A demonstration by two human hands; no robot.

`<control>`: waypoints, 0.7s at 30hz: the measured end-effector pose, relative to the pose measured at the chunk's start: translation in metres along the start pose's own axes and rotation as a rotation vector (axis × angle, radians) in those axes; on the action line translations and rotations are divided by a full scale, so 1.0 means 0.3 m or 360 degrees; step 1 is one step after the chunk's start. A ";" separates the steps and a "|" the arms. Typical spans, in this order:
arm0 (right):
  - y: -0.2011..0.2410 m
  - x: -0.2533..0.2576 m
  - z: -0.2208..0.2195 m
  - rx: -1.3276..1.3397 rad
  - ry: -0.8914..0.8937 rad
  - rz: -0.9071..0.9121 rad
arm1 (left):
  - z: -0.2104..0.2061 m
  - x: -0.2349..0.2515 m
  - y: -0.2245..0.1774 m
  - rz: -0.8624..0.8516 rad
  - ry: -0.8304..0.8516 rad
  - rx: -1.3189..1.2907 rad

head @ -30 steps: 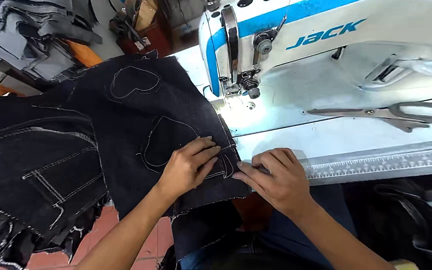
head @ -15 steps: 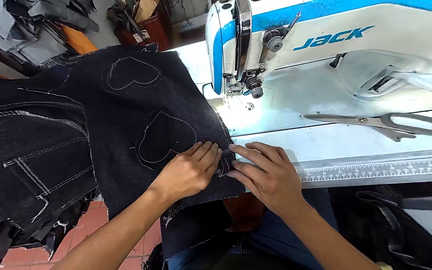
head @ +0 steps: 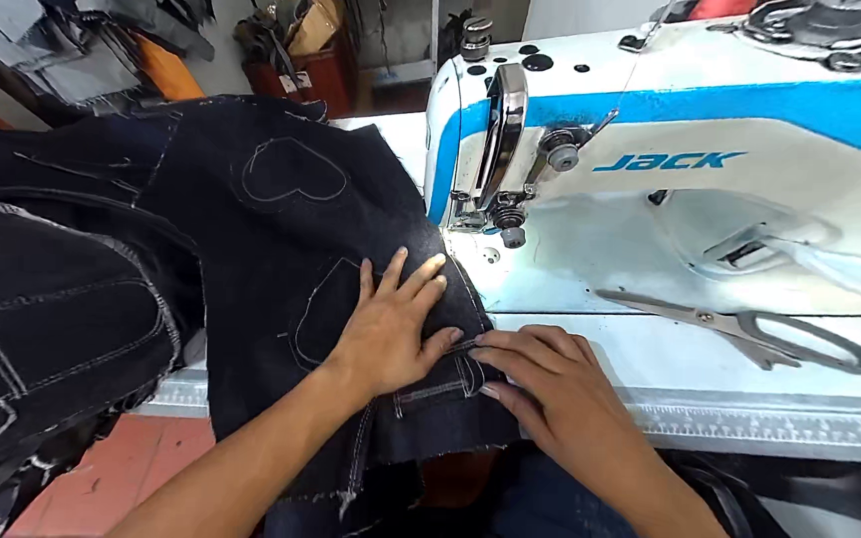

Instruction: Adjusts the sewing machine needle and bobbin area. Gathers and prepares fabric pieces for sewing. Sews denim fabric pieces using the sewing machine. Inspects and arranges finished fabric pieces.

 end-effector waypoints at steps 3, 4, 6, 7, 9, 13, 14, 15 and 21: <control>0.016 0.044 -0.030 -0.0018 -0.0071 -0.0090 | 0.007 0.061 0.065 -0.0151 -0.0042 -0.0072; 0.031 0.061 -0.048 -0.0028 -0.0095 -0.0113 | 0.009 0.080 0.094 -0.0231 -0.0040 -0.0074; 0.067 0.077 -0.079 -0.0048 -0.0125 -0.0135 | 0.020 0.100 0.130 -0.0387 -0.0041 0.0002; 0.083 0.074 -0.088 -0.0046 -0.0125 -0.0134 | 0.031 0.098 0.131 -0.0440 -0.0024 0.0085; 0.104 0.050 -0.092 -0.0032 -0.0122 -0.0094 | 0.052 0.070 0.113 -0.0486 0.0009 0.0259; 0.089 -0.009 -0.071 -0.0045 -0.0172 -0.0046 | 0.034 0.026 0.083 -0.0414 -0.0056 0.0284; 0.081 -0.013 -0.066 -0.0048 -0.0180 -0.0056 | 0.023 0.027 0.079 -0.0358 -0.0043 0.0168; 0.073 -0.013 -0.060 -0.0044 -0.0180 -0.0077 | 0.017 0.034 0.077 -0.0308 -0.0024 0.0062; 0.068 0.051 -0.070 -0.0080 -0.0152 -0.0192 | 0.025 0.119 0.129 -0.0382 0.0056 -0.0057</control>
Point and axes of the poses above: each hand's wrist, its own x-axis towards the middle knuckle, its own z-axis out of the back of the hand, y = z × x, the point moved 3 cm from there along x, towards the middle knuckle, and after that the axes turned 11 degrees about x, right-handed, at the moved point
